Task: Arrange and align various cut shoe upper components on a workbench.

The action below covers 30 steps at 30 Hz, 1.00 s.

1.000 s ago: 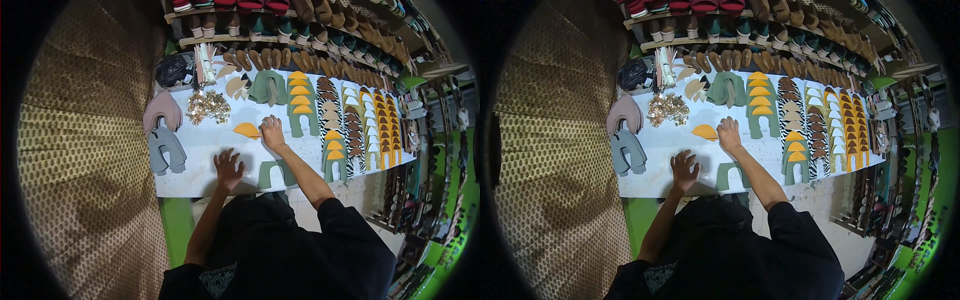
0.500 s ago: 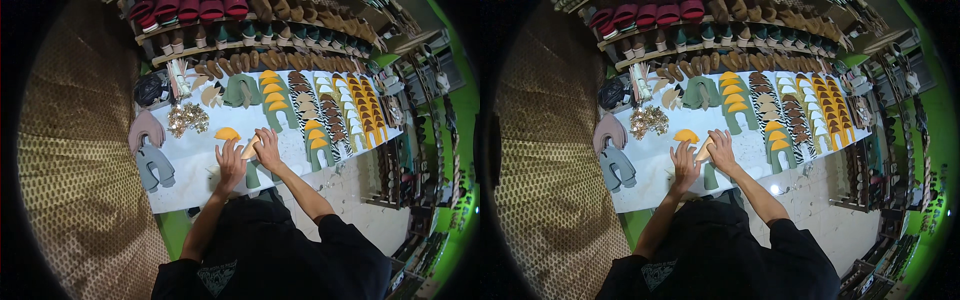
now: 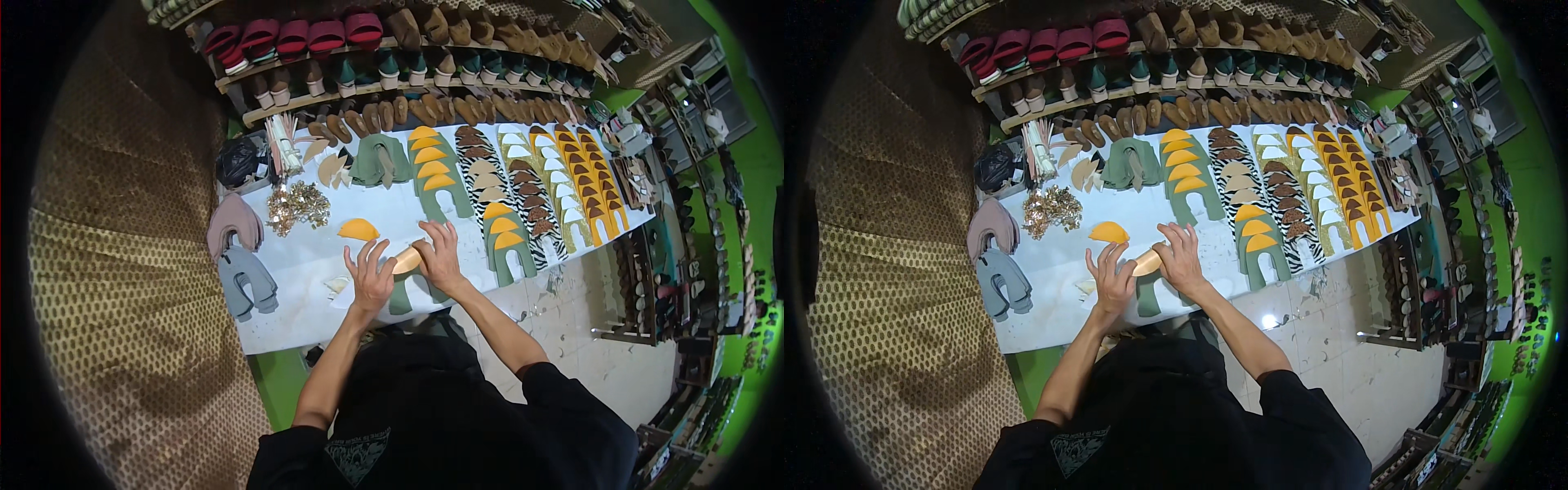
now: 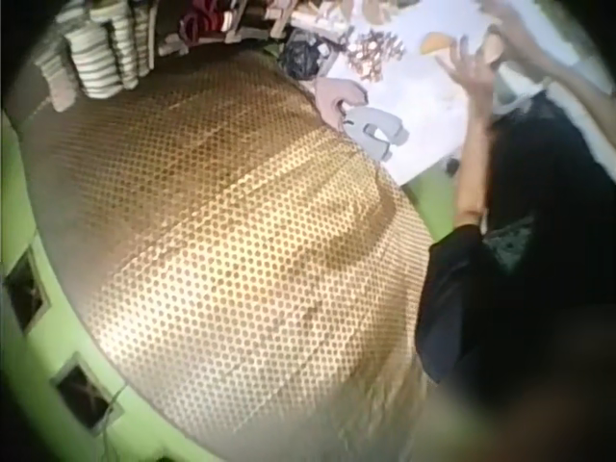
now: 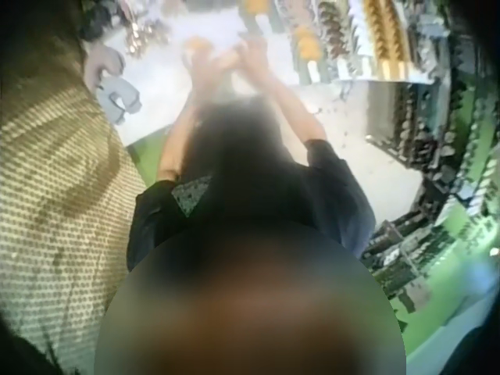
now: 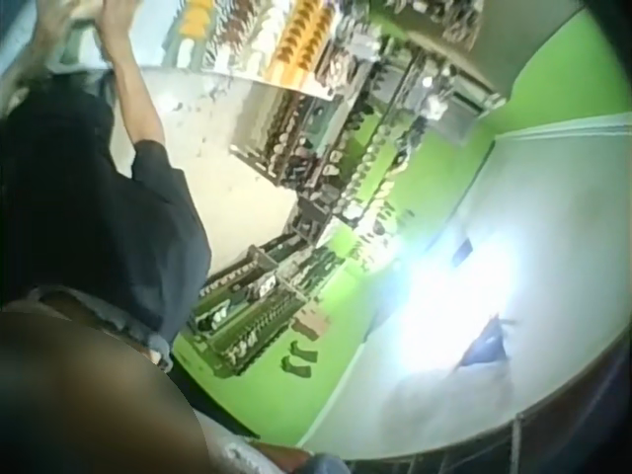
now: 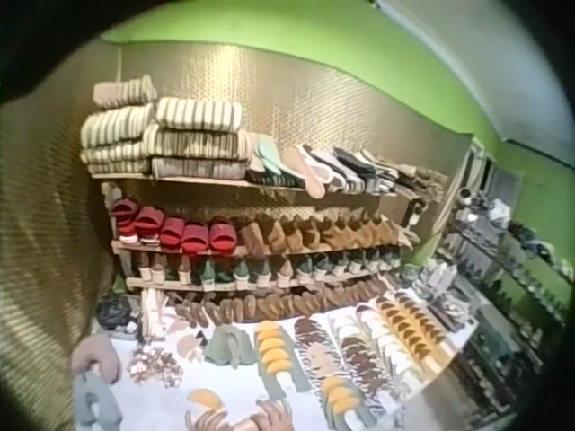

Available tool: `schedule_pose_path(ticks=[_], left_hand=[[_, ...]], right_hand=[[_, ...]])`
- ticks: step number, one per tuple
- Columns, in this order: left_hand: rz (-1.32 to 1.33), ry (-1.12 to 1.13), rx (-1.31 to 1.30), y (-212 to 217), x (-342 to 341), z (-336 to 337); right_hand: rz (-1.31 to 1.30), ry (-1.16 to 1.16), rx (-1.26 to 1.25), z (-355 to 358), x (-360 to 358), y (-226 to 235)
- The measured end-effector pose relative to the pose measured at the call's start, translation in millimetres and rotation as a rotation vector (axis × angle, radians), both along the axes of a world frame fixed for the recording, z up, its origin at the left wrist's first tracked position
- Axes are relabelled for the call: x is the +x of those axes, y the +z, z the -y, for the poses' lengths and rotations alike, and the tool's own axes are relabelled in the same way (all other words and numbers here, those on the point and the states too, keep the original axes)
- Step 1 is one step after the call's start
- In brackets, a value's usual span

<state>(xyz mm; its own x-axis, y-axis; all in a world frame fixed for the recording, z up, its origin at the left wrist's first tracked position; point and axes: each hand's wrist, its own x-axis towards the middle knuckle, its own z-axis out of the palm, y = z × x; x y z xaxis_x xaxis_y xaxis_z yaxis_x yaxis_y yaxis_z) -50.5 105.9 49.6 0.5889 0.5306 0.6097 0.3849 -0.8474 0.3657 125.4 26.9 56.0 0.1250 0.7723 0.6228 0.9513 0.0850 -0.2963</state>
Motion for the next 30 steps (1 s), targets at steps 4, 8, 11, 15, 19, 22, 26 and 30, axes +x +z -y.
schedule_pose_path(ticks=[4,8,11,15,19,22,26,30], left_hand=[[0.008,0.006,-0.004,2,12,10],[0.051,0.048,-0.086,6,31,25],[-0.004,0.064,-0.057,11,41,34],[-0.014,0.079,-0.152,14,58,45],[-0.009,-0.004,-0.362,10,70,53],[0.021,0.024,-0.432,13,84,64],[0.015,0.080,-0.369,15,95,71],[-0.017,0.126,-0.309,17,94,76]], right_hand=[[0.011,0.074,-0.015,13,20,4],[-0.002,0.113,-0.029,23,42,7],[0.004,0.135,-0.049,35,58,9],[-0.012,0.217,-0.101,47,80,18],[-0.099,0.294,-0.161,57,99,23],[-0.164,0.333,-0.214,61,112,24],[-0.199,0.427,-0.276,58,123,29],[-0.160,0.440,-0.256,51,124,32]])
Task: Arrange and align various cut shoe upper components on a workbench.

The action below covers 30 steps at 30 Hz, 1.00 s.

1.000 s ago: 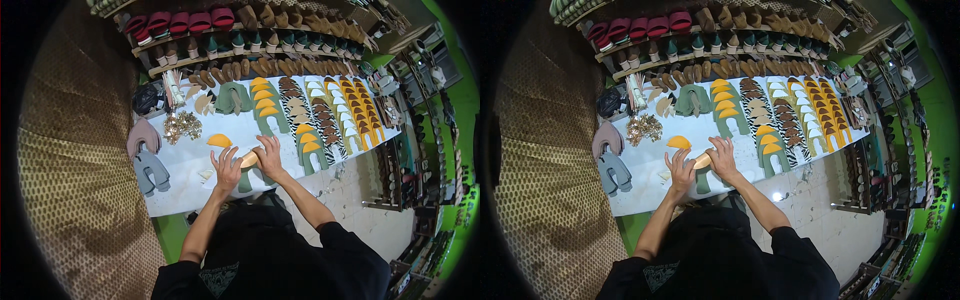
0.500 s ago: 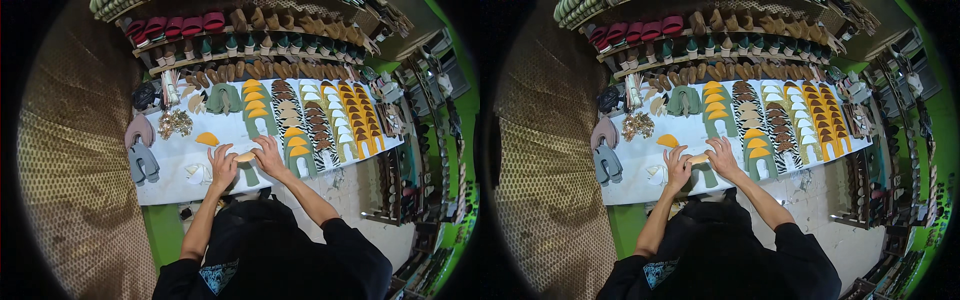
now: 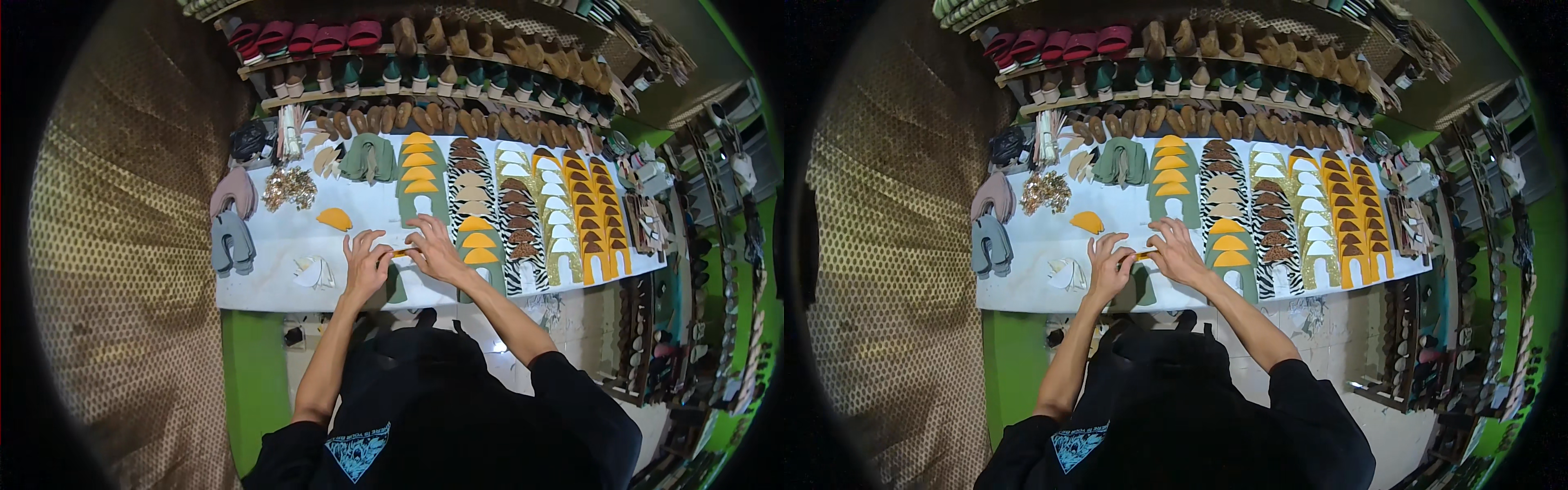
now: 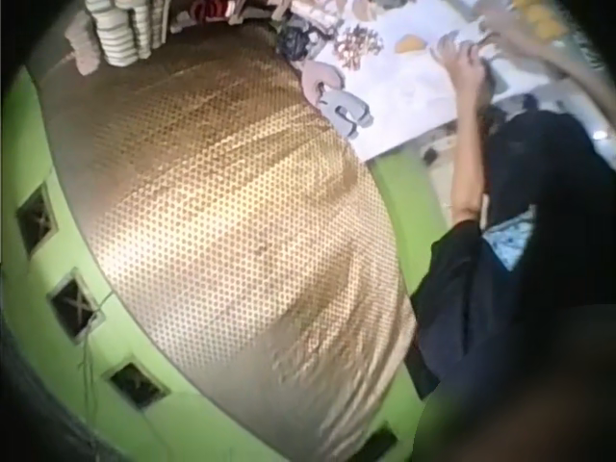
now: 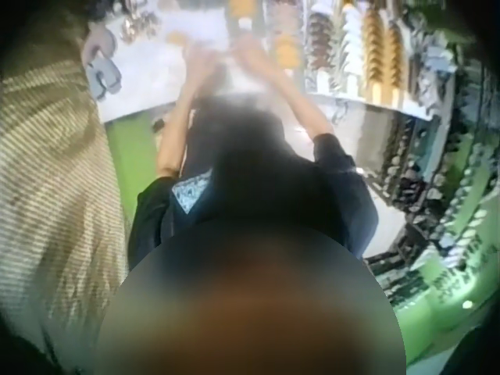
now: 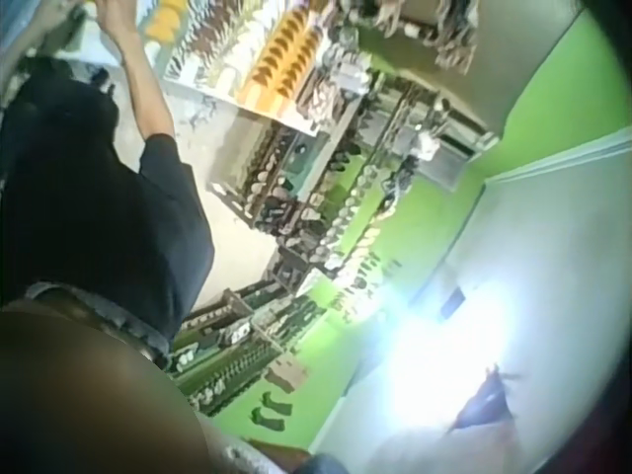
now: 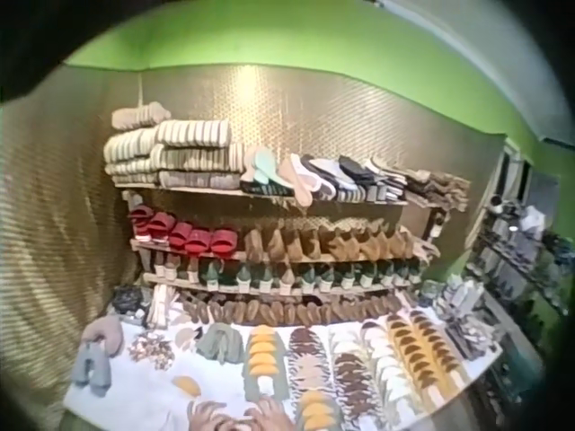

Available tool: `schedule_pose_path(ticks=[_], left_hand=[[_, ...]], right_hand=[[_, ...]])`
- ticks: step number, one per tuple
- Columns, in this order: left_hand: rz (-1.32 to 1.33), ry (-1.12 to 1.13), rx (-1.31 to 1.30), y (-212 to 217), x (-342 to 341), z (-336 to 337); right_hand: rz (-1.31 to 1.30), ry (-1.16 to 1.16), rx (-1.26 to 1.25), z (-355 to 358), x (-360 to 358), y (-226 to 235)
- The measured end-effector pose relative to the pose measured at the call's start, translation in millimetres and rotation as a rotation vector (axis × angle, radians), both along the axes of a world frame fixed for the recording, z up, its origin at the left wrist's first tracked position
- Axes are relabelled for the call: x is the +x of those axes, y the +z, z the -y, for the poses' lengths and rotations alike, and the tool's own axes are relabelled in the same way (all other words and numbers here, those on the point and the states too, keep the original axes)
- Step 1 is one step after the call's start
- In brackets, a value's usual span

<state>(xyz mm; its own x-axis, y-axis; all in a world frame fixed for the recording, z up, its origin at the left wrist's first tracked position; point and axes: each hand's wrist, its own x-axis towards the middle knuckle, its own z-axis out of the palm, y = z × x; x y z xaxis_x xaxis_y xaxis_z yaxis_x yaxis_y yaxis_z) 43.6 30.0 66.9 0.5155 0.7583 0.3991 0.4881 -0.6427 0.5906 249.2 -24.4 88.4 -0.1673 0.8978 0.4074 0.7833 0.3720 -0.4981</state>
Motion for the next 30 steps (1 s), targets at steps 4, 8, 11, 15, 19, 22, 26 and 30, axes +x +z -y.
schedule_pose_path(ticks=[4,8,11,15,19,22,26,30], left_hand=[[-0.125,0.048,0.111,4,-3,-2],[-0.234,0.053,0.146,-12,-10,-14],[-0.328,0.039,0.109,-33,-18,-28],[-0.464,-0.060,0.098,-61,-19,-50],[-0.428,-0.037,0.133,-77,-15,-85],[-0.208,0.007,0.129,-102,-7,-115],[-0.132,-0.122,0.282,-113,-16,-126],[-0.339,-0.228,0.102,-139,-36,-111]], right_hand=[[0.082,0.058,0.032,-15,-10,-11],[0.121,0.066,-0.027,-32,-26,-44],[0.260,0.034,-0.116,-44,-38,-74],[0.433,0.017,-0.198,-57,-50,-98],[0.405,-0.050,-0.169,-85,-53,-105],[0.292,-0.106,-0.052,-102,-46,-117],[0.311,-0.152,-0.001,-105,-43,-139],[0.390,-0.076,-0.003,-85,-53,-160]])
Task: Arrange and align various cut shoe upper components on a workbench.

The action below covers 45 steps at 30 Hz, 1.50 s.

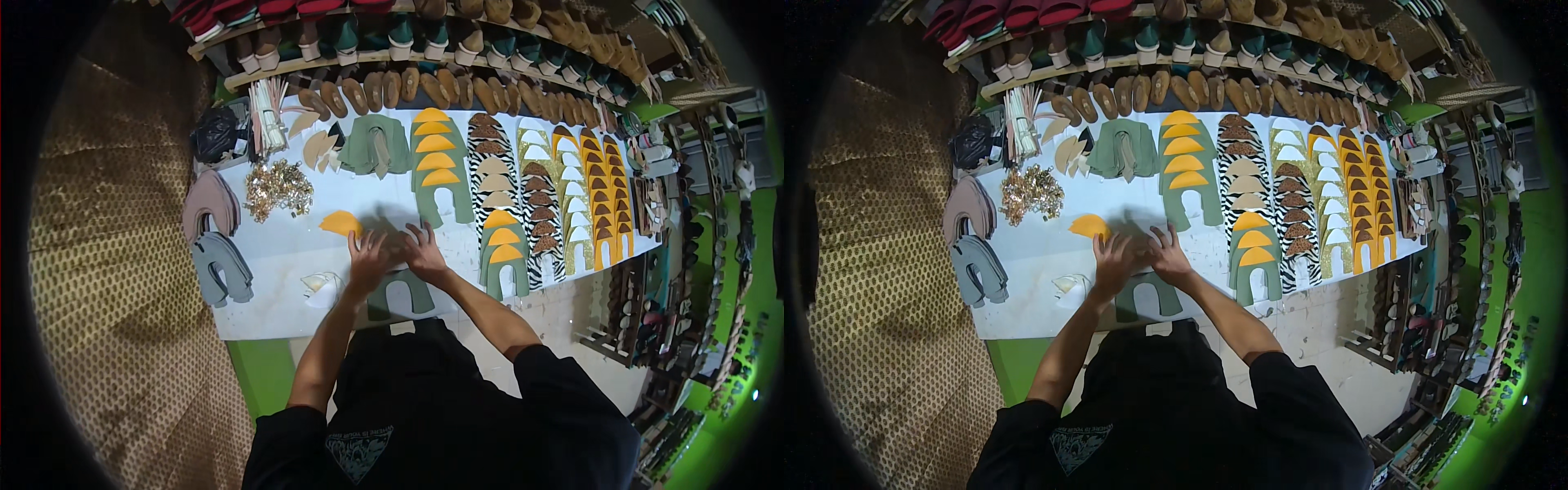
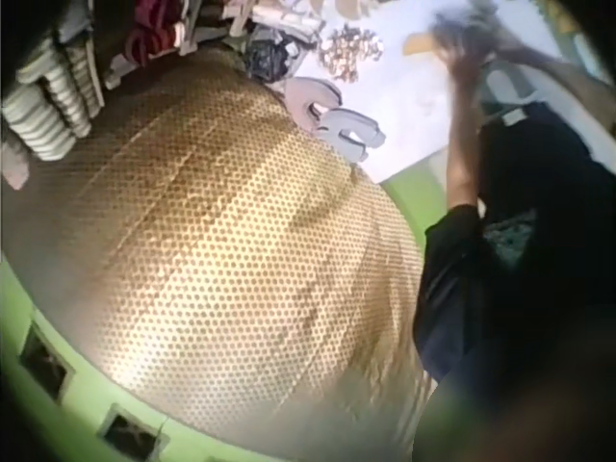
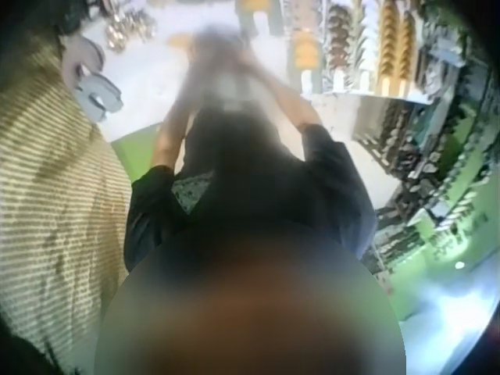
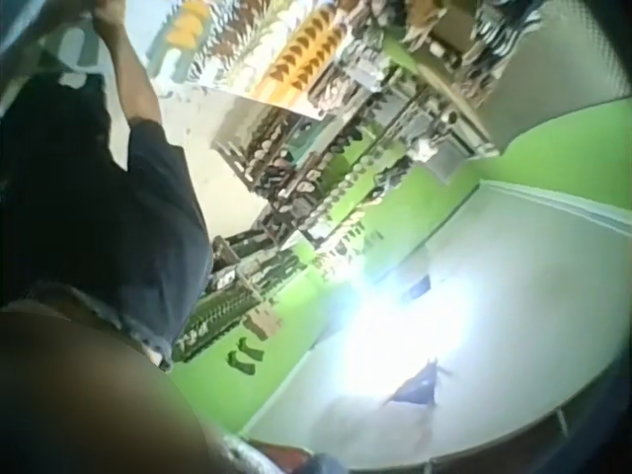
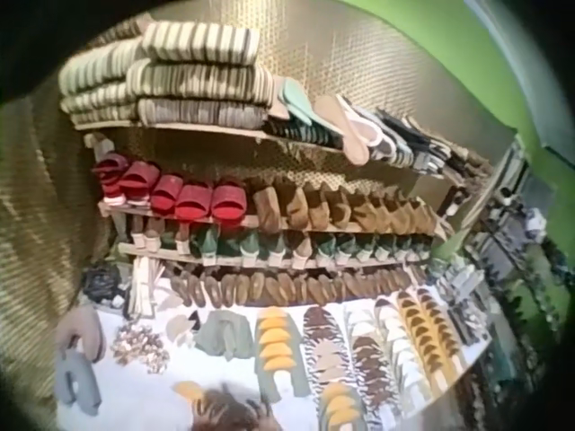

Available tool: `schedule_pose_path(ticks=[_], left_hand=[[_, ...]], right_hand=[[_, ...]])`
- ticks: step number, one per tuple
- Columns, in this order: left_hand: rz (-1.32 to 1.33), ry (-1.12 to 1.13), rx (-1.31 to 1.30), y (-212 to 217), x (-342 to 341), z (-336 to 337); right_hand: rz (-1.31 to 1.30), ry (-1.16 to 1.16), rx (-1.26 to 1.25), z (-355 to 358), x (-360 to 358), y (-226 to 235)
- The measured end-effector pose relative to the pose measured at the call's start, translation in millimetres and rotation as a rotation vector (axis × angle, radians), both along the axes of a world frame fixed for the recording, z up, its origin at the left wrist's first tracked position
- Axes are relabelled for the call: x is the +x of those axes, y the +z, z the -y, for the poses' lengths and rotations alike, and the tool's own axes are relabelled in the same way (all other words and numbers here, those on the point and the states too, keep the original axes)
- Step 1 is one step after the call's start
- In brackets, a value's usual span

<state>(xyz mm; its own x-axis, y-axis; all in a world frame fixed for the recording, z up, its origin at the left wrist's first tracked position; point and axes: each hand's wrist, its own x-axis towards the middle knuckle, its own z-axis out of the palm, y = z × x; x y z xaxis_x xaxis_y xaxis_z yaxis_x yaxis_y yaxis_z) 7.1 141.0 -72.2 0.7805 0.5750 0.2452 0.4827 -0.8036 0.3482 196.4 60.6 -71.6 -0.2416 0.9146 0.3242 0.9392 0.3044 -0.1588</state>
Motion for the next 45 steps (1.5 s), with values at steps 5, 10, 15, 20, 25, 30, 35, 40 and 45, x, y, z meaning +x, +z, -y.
schedule_pose_path(ticks=[5,10,15,20,25,30,35,40,45], left_hand=[[0.081,0.016,0.011,-23,-10,25],[0.050,0.049,-0.041,-21,-12,34],[-0.078,0.171,-0.297,4,1,31],[-0.062,0.194,-0.189,13,7,22],[-0.102,0.165,-0.089,5,3,14],[-0.102,0.101,-0.139,0,5,4],[-0.142,0.032,-0.116,-10,0,-6],[-0.126,0.006,-0.121,-2,1,-6],[0.052,0.046,-0.135,41,-3,-3]], right_hand=[[-0.035,0.050,-0.248,19,-6,-14],[-0.029,0.039,-0.256,22,-9,-19],[-0.052,-0.052,-0.290,17,-7,-22],[-0.230,-0.137,-0.311,12,-7,-26],[-0.193,-0.122,-0.321,6,-10,-24],[-0.102,-0.153,-0.307,-4,-6,-28],[-0.064,-0.133,-0.438,-12,-3,-26],[-0.074,-0.143,-0.368,-4,-5,-22],[-0.209,-0.123,-0.290,-1,10,25]])
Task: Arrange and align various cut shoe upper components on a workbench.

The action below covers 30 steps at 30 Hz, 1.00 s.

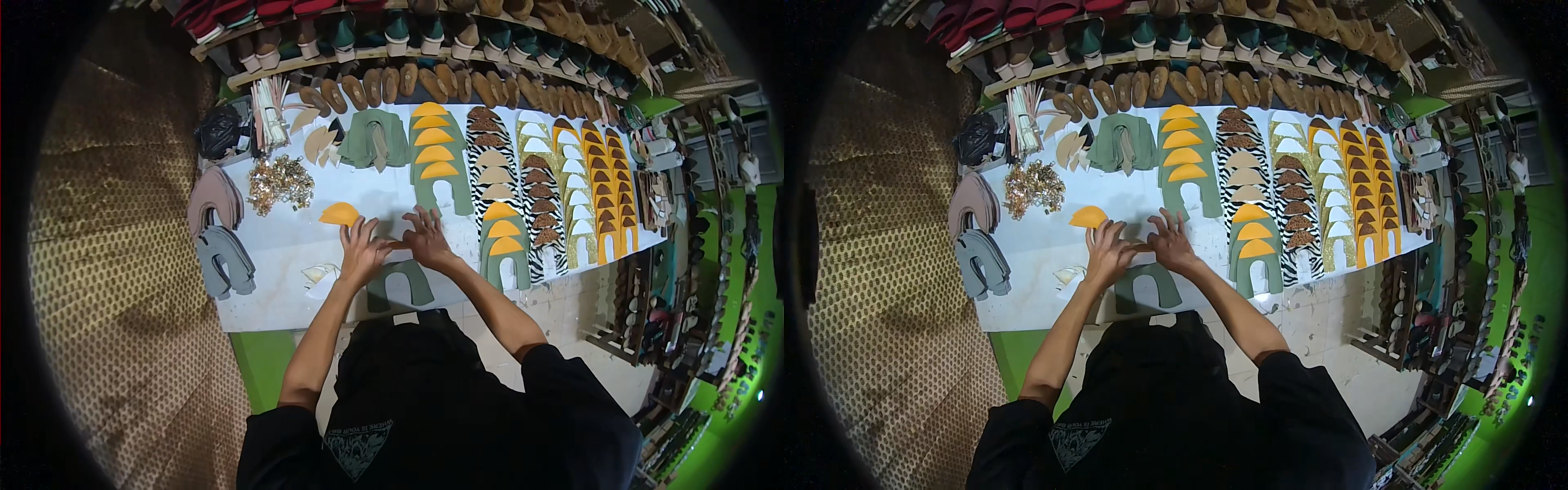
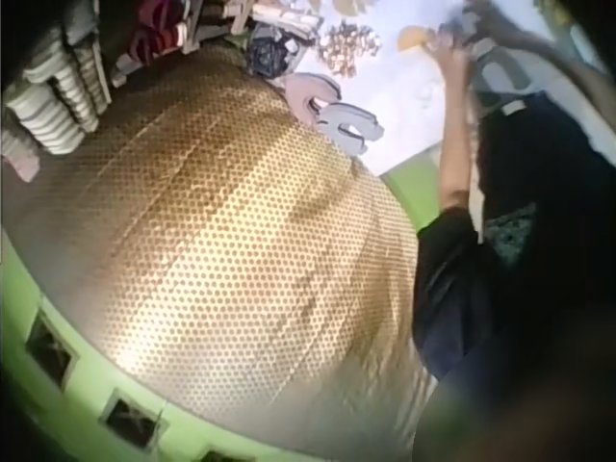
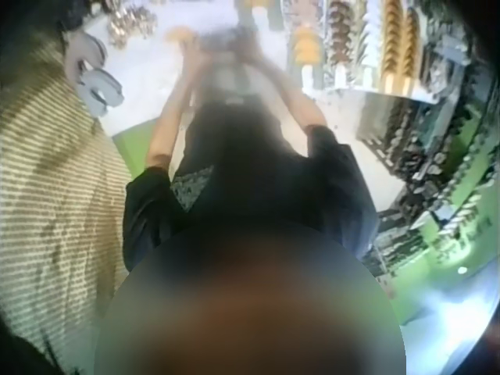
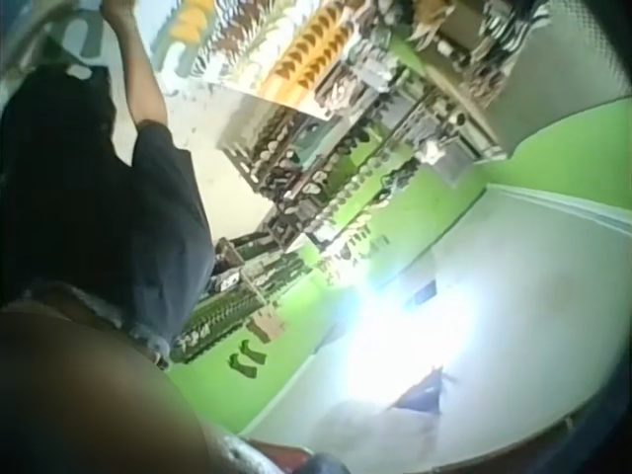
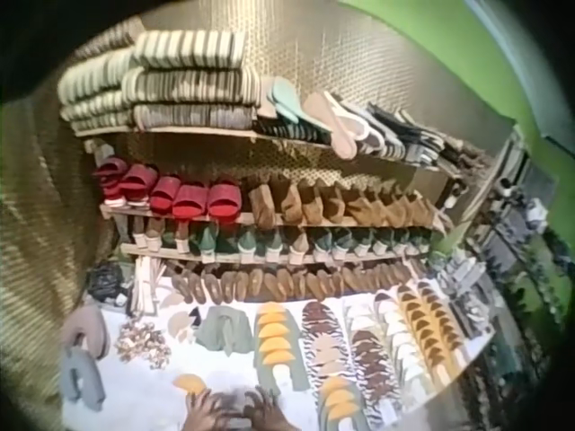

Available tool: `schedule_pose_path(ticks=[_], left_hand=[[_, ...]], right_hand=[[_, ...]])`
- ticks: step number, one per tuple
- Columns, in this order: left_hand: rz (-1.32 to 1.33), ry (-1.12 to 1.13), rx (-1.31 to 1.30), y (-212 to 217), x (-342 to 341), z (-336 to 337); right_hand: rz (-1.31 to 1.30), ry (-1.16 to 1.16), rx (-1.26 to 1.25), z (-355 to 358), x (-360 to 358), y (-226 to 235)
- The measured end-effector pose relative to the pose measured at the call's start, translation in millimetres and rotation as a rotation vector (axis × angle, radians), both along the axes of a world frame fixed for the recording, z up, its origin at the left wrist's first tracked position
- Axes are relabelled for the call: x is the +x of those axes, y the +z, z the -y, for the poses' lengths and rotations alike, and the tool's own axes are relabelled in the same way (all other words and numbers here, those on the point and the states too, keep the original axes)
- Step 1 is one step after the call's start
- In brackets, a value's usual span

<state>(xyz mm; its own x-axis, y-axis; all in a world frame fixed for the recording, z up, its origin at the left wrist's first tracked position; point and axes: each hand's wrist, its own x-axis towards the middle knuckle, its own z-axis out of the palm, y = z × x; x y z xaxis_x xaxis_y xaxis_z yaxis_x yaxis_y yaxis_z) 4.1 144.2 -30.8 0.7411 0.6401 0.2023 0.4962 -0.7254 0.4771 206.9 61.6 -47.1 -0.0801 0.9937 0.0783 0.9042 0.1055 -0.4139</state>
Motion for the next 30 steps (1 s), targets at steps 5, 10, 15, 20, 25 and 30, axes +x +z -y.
schedule_pose_path(ticks=[5,10,15,20,25,30], left_hand=[[0.085,0.052,-0.153,31,4,6],[0.123,0.096,-0.265,51,13,16],[0.118,0.150,-0.317,64,17,25],[0.087,0.165,-0.331,73,17,40],[0.092,0.245,-0.332,85,20,59],[0.106,0.310,-0.321,86,15,78]], right_hand=[[-0.134,0.045,0.001,6,20,37],[-0.353,0.025,-0.057,15,40,62],[-0.327,-0.013,-0.026,24,50,84],[-0.344,0.009,0.020,39,64,98],[-0.404,0.019,0.024,58,81,105],[-0.405,0.118,0.011,67,88,109]])
